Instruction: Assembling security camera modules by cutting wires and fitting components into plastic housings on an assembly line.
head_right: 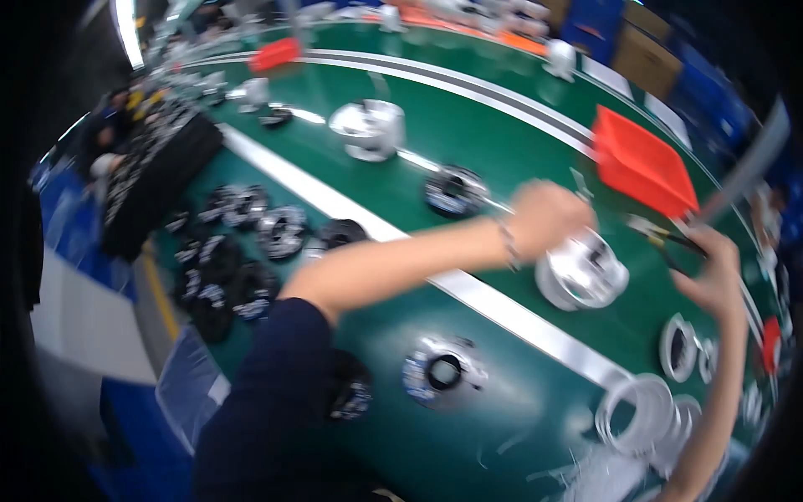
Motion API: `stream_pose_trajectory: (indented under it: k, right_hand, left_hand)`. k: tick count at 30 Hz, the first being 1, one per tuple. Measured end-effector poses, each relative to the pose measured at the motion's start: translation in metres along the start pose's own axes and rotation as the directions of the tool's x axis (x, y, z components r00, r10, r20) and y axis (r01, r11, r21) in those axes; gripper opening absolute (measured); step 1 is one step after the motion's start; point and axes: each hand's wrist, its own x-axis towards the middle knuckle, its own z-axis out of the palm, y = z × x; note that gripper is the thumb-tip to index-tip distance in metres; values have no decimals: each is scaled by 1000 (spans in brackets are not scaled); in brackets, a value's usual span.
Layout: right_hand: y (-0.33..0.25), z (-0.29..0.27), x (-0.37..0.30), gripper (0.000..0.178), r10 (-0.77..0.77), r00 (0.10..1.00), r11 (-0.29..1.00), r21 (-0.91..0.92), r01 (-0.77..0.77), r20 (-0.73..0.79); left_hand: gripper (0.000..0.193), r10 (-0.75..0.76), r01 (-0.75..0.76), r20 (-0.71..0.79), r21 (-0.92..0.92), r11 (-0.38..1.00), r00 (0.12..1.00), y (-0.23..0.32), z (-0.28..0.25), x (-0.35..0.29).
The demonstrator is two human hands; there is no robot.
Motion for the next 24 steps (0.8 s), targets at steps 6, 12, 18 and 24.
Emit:
stream_pose_trajectory:
  k: [6, 12, 18, 24]
  right_hand:
    - [-32, -68, -4, 46, 262, 934, 965, 86, -249, -243]
    - [-77, -81, -26, 63, 89, 981, 993, -61, -101, -175]
    - [-131, -54, 27, 62, -17, 1000, 997, 80, 16, 11]
    - [-150, -4, 73, 59, 90, 975, 970, 202, -131, 202]
  left_hand:
    - [45, 436, -302, 396, -356, 884, 808, 138, 15, -51]
    - [4, 105, -93, 93, -122, 988, 990, 38, -59, -26]
    - [16, -379, 379, 30, 3, 925, 925, -89, -113, -69]
    - [28, -369, 358, 292, 93, 929, 882, -109, -86, -76]
